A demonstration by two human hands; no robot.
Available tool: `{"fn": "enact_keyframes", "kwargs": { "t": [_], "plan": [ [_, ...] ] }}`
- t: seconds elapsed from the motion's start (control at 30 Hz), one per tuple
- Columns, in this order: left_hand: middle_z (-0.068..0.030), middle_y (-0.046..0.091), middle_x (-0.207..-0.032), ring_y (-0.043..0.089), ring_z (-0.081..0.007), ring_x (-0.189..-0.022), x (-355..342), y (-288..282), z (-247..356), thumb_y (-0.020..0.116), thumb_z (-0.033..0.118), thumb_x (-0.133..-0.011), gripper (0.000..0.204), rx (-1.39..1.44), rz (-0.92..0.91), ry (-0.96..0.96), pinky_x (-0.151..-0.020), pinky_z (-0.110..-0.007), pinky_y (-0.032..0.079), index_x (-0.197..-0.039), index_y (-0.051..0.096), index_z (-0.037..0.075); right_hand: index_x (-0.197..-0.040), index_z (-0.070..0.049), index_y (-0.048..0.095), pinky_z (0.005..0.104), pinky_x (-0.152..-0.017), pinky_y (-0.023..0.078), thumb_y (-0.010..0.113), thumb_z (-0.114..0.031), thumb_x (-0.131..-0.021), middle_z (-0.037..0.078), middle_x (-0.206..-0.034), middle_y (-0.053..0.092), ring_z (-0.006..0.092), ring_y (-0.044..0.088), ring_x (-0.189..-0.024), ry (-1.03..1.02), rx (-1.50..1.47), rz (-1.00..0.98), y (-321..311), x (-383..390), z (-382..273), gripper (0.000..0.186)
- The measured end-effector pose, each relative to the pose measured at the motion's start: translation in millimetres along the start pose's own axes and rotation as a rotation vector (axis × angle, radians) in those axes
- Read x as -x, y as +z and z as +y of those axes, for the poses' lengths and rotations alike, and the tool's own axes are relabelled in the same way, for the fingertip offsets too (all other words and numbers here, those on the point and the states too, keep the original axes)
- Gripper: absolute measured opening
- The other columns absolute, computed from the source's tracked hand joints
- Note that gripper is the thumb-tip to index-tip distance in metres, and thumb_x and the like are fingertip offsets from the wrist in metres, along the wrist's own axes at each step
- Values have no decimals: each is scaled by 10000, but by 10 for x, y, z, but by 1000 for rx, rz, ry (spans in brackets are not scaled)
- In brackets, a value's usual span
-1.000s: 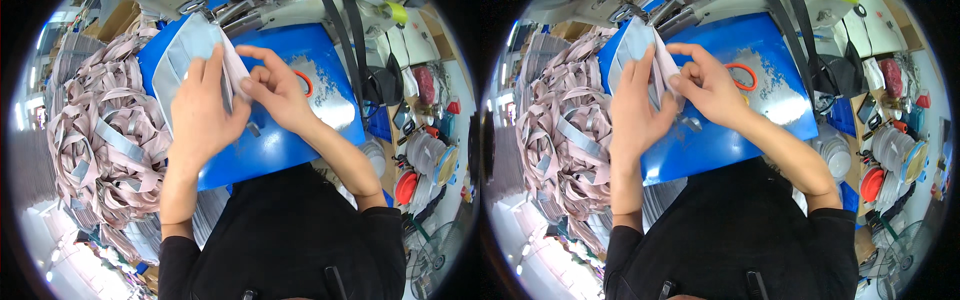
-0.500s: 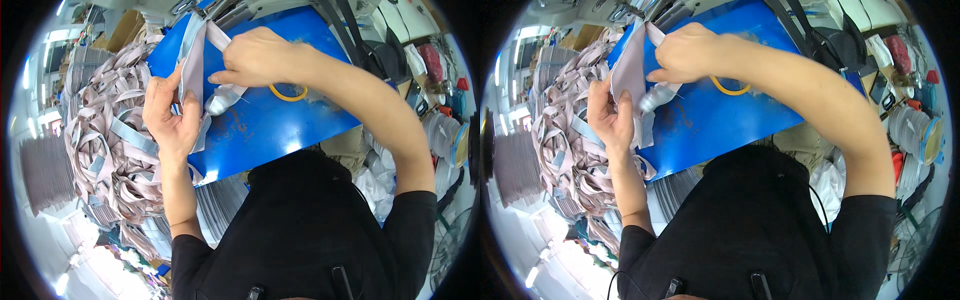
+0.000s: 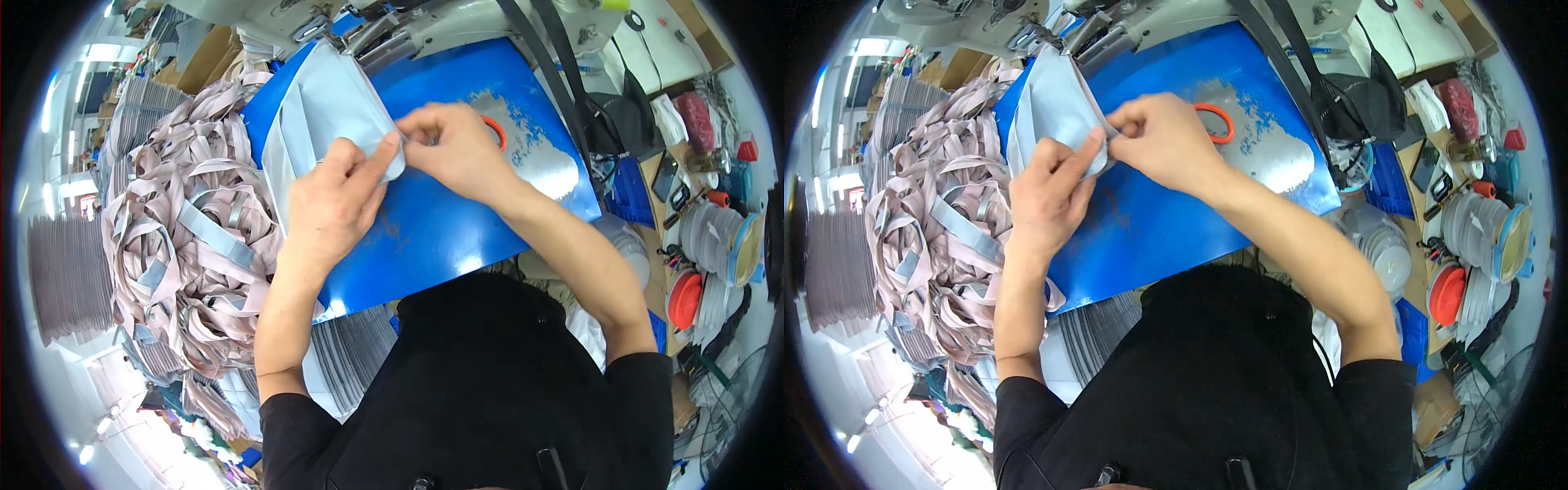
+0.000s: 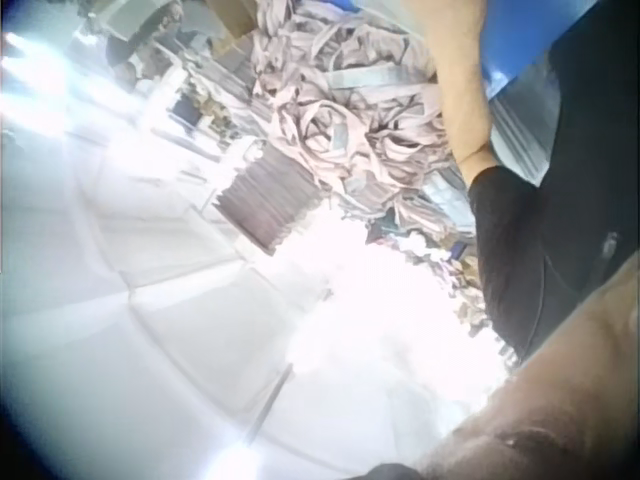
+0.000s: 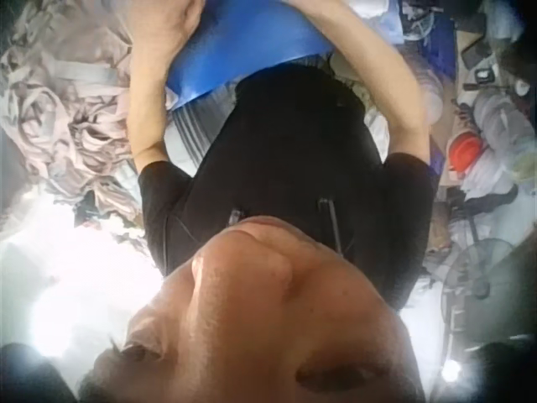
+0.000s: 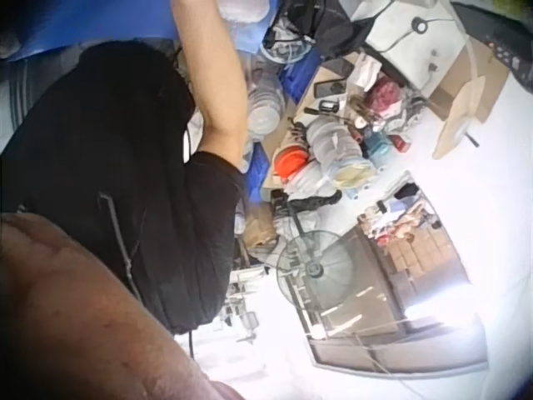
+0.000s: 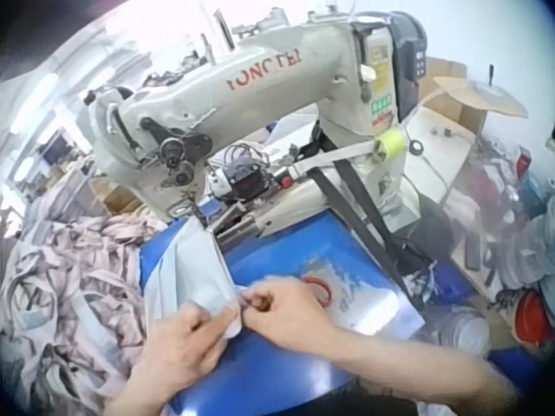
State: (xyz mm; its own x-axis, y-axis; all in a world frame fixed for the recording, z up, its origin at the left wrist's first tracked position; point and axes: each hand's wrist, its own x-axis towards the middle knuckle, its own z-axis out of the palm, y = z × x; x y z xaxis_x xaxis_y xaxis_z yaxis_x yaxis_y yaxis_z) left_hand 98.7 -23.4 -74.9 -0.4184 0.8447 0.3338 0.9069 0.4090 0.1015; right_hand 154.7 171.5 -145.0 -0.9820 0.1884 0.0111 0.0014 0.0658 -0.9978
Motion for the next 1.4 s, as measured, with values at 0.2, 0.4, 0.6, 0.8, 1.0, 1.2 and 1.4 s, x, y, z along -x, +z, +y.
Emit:
{"fn": "enact_keyframes", "kwargs": {
  "t": [0.2,0.4,0.6,0.8,1.0,1.2,1.4],
  "plan": [
    [-39,534,-837,596,-204,-631,-87,-15,25,792,-3,-747,597,-1,-44,-15,-562,-349,513,-1318,739,163,-1069,58,771,246,-654,495,700,-65,-871,32,-834,733,64,622,-754,101,-388,68,94,105,58,243],
    [-39,493,-839,624,-194,-630,-325,-21,-273,776,73,-800,477,-23,-20,26,-508,-349,505,-1269,736,151,-1042,56,773,219,-626,473,693,-29,-869,21,-835,723,46,602,-735,104,-477,79,169,-188,51,208],
    [-45,524,-864,640,-228,-666,-563,-32,-600,771,70,-809,463,-38,-19,21,-535,-375,513,-1263,738,158,-1017,77,769,230,-594,444,696,-28,-862,18,-824,711,44,575,-707,99,-578,130,242,-553,-40,201],
    [-63,553,-905,635,-255,-738,-706,-19,-816,766,45,-813,493,-53,-8,-25,-626,-398,518,-1291,722,161,-993,74,775,228,-588,418,729,-50,-856,6,-812,704,33,555,-699,76,-670,171,306,-825,-60,190],
    [-96,598,-916,619,-277,-736,-474,-5,-900,800,62,-791,677,-194,36,-152,-674,-391,529,-1435,634,195,-960,60,778,233,-576,415,768,-96,-840,8,-755,693,37,559,-679,87,-622,313,400,-855,-90,197],
    [-96,548,-775,572,-241,-632,-453,-132,-782,709,12,-863,620,-109,-42,-137,-615,-379,501,-1445,646,217,-991,22,744,227,-601,438,747,-53,-850,-7,-791,670,51,552,-678,78,-660,400,612,-795,-154,160],
    [-90,485,-729,538,-270,-593,-588,-337,-854,684,24,-858,488,-68,-78,-7,-564,-415,469,-1299,750,224,-983,32,745,285,-590,491,783,-94,-798,61,-787,714,138,613,-637,60,-464,441,639,-885,-37,227]
  ]
}}
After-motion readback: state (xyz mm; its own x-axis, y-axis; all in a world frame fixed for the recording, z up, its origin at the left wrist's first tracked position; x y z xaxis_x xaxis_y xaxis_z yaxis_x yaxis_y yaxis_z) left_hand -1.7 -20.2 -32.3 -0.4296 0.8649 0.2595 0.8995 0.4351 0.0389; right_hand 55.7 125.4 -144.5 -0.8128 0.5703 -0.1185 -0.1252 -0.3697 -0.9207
